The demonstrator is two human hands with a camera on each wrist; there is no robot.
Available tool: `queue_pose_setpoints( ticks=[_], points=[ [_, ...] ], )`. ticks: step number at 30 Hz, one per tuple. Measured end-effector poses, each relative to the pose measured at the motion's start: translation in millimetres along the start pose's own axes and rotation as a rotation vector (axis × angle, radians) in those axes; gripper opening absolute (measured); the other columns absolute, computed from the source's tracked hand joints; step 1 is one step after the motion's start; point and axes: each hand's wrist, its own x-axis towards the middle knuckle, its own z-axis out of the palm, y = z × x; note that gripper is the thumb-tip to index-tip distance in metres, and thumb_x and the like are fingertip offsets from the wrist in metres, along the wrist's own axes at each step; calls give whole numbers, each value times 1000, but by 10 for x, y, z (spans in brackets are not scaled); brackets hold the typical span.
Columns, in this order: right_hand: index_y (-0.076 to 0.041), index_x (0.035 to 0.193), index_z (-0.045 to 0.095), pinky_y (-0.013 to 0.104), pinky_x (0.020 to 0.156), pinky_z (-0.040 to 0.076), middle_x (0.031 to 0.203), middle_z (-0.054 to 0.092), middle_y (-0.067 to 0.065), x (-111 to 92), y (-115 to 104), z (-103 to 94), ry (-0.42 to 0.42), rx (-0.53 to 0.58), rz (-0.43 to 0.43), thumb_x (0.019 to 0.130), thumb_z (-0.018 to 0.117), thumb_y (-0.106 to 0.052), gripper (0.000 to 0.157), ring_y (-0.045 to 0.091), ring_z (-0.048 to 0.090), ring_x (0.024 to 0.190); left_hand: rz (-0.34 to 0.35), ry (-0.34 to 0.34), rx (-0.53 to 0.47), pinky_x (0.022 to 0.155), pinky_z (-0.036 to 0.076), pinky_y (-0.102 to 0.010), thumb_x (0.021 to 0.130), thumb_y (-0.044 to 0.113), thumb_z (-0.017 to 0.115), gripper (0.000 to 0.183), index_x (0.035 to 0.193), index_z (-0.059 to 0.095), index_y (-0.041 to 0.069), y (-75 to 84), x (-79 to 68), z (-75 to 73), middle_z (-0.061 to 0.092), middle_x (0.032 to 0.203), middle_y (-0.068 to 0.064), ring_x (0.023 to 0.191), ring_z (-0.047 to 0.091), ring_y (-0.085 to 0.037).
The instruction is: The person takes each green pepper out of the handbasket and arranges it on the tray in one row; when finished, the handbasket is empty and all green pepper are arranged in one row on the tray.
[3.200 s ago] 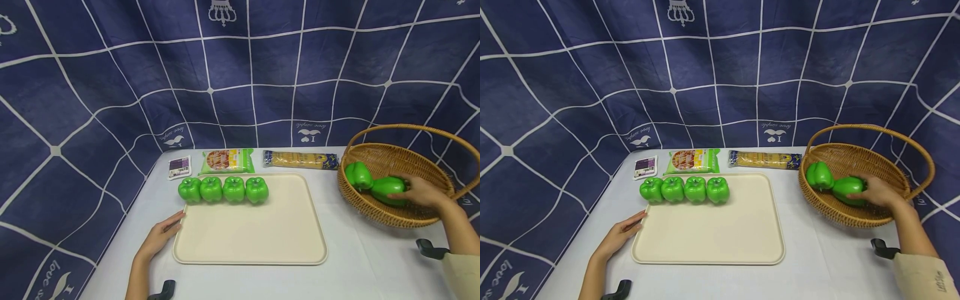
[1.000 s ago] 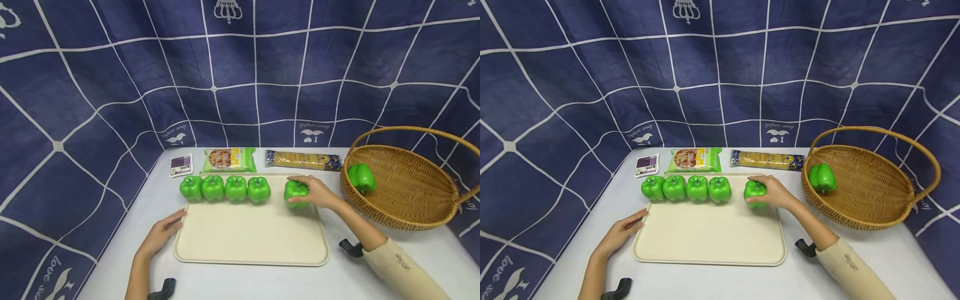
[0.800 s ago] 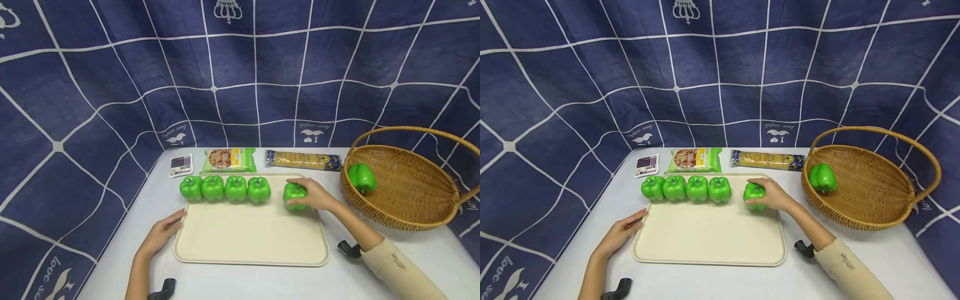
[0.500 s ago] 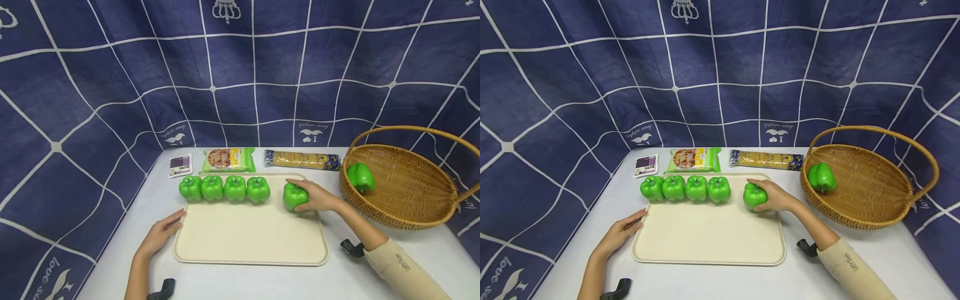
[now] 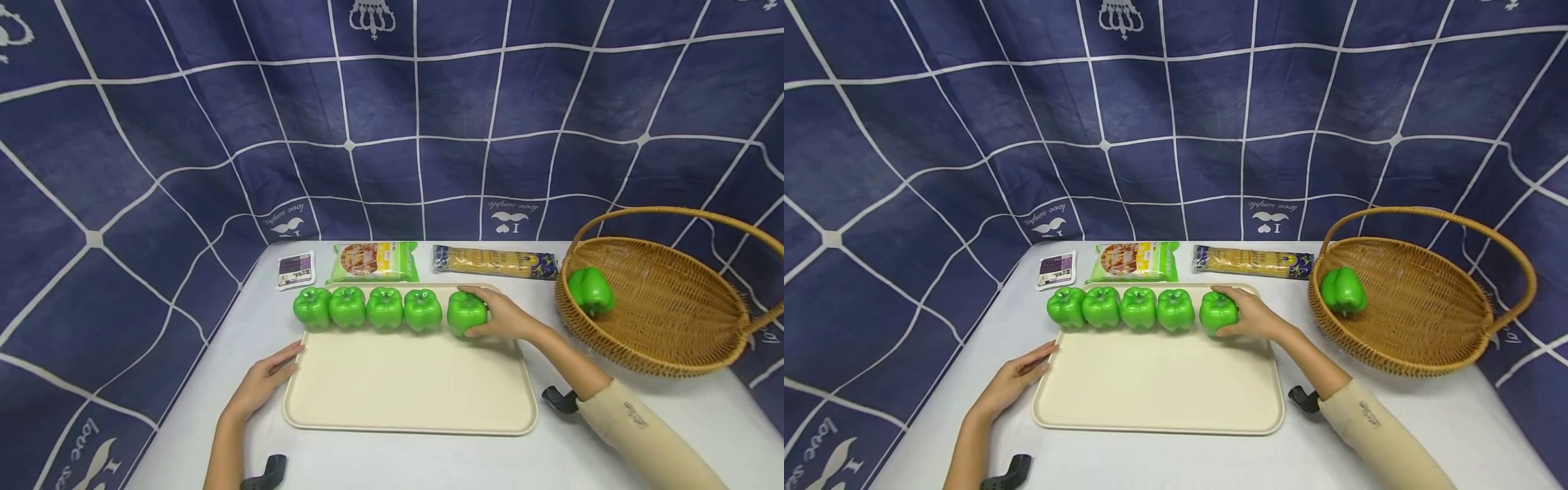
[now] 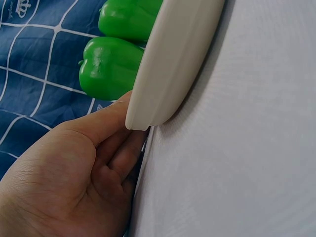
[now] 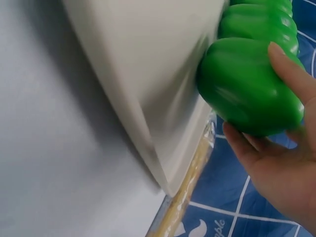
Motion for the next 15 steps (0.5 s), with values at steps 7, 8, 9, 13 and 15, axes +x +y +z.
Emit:
queue_pose_setpoints(
  ticks=[7, 8, 9, 13, 15],
  points=[
    [-3, 136, 42, 55, 101, 33, 133, 46, 17, 47, -54, 28, 10, 4, -17, 62, 86, -23, 88, 37, 41, 121, 5, 3, 4, 108, 24, -48, 90, 32, 58, 42, 129, 55, 18, 5, -1, 8, 40, 143, -1, 133, 30, -26],
    [-3, 136, 41, 55, 101, 34, 134, 46, 18, 44, -59, 28, 3, 8, -12, 62, 86, -22, 89, 37, 41, 121, 4, 1, 5, 108, 23, -48, 90, 32, 58, 42, 129, 55, 18, 6, 0, 9, 40, 143, -1, 133, 30, -26],
    [-3, 136, 40, 56, 100, 34, 134, 45, 19, 40, -62, 28, -5, 12, -9, 62, 86, -21, 89, 38, 41, 121, 2, 1, 4, 108, 23, -48, 90, 32, 58, 41, 129, 55, 18, 7, 1, 9, 40, 143, -1, 133, 30, -26],
    [-4, 139, 36, 56, 100, 35, 137, 42, 20, 34, -58, 37, -40, 27, 7, 63, 86, -20, 92, 39, 41, 122, -4, 0, 2, 108, 23, -48, 90, 31, 58, 41, 129, 55, 18, 11, 2, 7, 39, 143, -1, 133, 30, -26],
    [-4, 140, 35, 56, 100, 34, 138, 41, 20, 35, -54, 42, -49, 28, 10, 64, 85, -19, 92, 39, 40, 123, -4, 1, 1, 108, 24, -48, 90, 31, 58, 41, 129, 55, 18, 14, 4, 4, 40, 143, -1, 133, 31, -26]
  ],
)
